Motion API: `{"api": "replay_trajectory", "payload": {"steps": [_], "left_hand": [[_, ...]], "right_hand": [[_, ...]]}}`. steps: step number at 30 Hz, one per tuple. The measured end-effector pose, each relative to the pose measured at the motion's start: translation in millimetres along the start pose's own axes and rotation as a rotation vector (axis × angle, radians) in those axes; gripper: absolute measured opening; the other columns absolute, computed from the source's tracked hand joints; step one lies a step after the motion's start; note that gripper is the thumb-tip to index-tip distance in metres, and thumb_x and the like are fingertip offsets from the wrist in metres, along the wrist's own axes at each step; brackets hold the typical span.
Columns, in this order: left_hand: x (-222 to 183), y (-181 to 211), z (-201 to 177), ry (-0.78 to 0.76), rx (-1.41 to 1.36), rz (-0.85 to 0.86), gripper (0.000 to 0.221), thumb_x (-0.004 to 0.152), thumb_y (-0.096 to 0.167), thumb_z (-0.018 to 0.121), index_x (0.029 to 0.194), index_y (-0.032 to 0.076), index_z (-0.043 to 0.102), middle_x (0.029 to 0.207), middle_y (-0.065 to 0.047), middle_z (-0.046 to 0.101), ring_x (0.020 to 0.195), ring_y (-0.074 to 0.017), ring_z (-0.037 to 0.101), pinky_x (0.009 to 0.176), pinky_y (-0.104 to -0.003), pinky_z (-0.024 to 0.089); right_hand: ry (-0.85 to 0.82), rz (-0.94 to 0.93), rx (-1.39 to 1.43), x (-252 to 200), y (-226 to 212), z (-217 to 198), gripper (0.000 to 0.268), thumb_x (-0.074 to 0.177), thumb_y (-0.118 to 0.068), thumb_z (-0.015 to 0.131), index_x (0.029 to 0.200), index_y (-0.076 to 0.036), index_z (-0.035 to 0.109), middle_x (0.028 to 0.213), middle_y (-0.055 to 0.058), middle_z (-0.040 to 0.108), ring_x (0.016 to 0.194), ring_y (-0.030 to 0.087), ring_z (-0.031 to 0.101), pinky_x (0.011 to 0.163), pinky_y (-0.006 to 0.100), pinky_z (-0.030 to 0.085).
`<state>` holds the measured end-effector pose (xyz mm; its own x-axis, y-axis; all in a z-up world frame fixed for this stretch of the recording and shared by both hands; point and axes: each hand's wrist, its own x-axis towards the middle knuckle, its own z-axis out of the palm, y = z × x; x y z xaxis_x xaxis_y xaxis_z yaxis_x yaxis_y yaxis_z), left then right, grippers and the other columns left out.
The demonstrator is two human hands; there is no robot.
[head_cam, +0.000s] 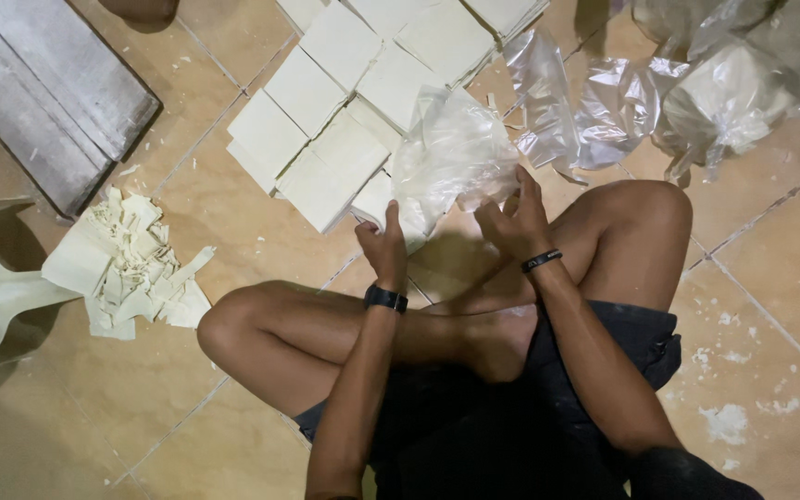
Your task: The person picks up square blocks from a stack on the floor and places them into plastic bags, then ties the bags closed.
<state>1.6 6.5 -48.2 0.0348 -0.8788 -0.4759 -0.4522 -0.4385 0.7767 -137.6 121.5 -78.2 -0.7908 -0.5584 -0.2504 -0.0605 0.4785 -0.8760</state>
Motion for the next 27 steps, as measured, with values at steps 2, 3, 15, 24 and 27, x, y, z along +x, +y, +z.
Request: {"api": "replay_trajectory", "payload": {"steps": [2,3,15,24,27], "left_hand": [[4.0,-4.9,3.5,-0.063,-0.082,0.01,0.065,0.071,0.046,0.062,0.102,-0.003,0.035,0.108,-0.026,0.036,0.111,-0.0377,0.036,0.093,-0.045,0.024],[3.9,-0.7,1.0,-0.068,-0.084,0.014,0.065,0.071,0.046,0.062,0.102,-0.003,0.035,0.108,-0.026,0.036,0.111,-0.0377,0.036,0.093,-0.045,0.024],[-57.0,62.4,-75.0,-0.324,0.027,0.062,0.064,0.083,0.021,0.055,0.123,-0.008,0.014,0.13,-0.035,0.012,0.126,-0.0438,0.009,0.102,-0.053,0.011],[-100.5,53.4,-91.4,-0.728,-0.036,0.176,0.046,0.075,0.011,0.064,0.107,-0.001,0.033,0.115,-0.027,0.042,0.121,-0.0372,0.029,0.1,-0.051,0.02],[-97.4,45.9,-73.5,-0.715,0.062,0.185,0.05,0.073,0.018,0.065,0.107,-0.001,0.035,0.109,-0.025,0.043,0.112,-0.0385,0.037,0.098,-0.05,0.025]], "right_hand": [[-0.022,0.015,0.014,0.0,5.1,-1.2,0.073,0.07,-0.026,0.062,0.13,-0.003,0.028,0.121,0.02,0.036,0.108,0.032,0.044,0.091,0.039,0.038],[-0.015,0.011,0.014,-0.8,4.0,-1.9,0.073,0.07,-0.026,0.062,0.13,-0.003,0.028,0.121,0.02,0.036,0.108,0.032,0.044,0.091,0.039,0.038],[0.152,0.045,0.414,-52.1,-22.6,-1.0,0.041,0.074,0.002,0.056,0.11,-0.004,0.036,0.098,0.011,0.044,0.091,0.019,0.05,0.075,0.026,0.044],[-0.735,0.844,1.115,-81.3,-29.0,16.6,0.076,0.069,-0.064,0.037,0.118,-0.006,0.043,0.11,0.011,0.052,0.097,0.024,0.052,0.086,0.037,0.039],[-0.417,0.834,1.156,-81.0,-27.4,11.8,0.051,0.081,-0.037,0.049,0.118,-0.002,0.044,0.115,0.013,0.049,0.102,0.027,0.049,0.091,0.044,0.037]]}}
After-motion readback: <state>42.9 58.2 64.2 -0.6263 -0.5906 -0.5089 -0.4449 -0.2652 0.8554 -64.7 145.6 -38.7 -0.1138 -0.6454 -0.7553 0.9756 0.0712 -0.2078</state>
